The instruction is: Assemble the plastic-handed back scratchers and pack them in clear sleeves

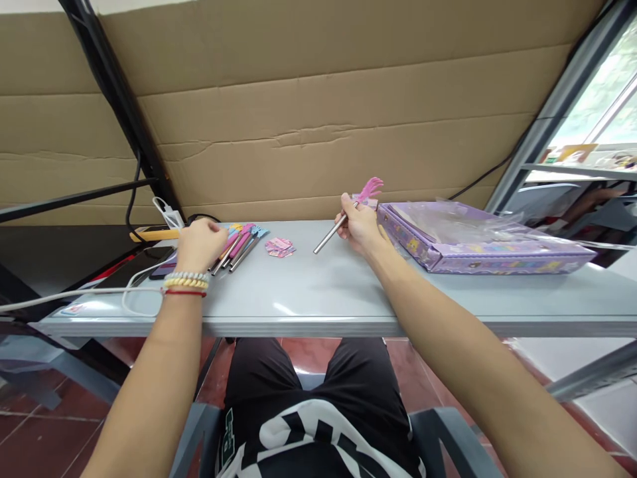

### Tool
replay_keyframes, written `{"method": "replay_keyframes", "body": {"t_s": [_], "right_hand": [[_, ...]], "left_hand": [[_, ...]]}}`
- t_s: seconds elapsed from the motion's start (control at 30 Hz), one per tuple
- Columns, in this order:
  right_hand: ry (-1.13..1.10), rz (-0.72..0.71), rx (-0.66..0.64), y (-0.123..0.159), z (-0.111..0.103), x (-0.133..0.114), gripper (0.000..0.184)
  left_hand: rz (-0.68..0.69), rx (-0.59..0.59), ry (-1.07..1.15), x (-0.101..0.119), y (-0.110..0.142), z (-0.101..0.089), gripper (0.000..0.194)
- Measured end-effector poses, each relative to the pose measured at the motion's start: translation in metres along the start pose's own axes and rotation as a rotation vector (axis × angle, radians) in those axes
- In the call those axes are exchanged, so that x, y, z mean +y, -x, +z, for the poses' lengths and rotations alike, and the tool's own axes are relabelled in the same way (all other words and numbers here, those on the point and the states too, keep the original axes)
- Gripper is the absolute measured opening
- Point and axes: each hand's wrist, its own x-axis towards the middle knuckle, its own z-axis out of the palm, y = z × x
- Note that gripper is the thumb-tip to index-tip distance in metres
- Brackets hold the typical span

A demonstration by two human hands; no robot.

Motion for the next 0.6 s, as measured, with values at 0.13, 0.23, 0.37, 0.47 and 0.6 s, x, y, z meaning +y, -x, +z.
{"method": "replay_keyframes", "body": {"t_s": [0.13,0.23,0.37,0.47,0.6], "right_hand": [[0.051,-0.007,-0.051,0.002,0.006,0.006,0.050],[0.069,-0.023,-0.075,0.002,0.005,0.009,0.050],[0.084,-0.030,-0.078,0.001,0.003,0.010,0.049],[0.105,-0.047,-0.101,0.002,0.003,0.010,0.049],[0.129,-0.072,-0.149,0.002,0.003,0.012,0.050]], "left_hand": [[-0.103,-0.136,-0.187,-0.029,0.016,0.005,0.055],[-0.088,-0.171,-0.204,-0.036,0.015,0.014,0.062],[-0.043,-0.207,-0.246,-0.034,0.008,0.019,0.046],[-0.015,-0.210,-0.242,-0.032,0.005,0.019,0.035],[-0.012,-0.202,-0.194,-0.030,0.003,0.020,0.028]]}}
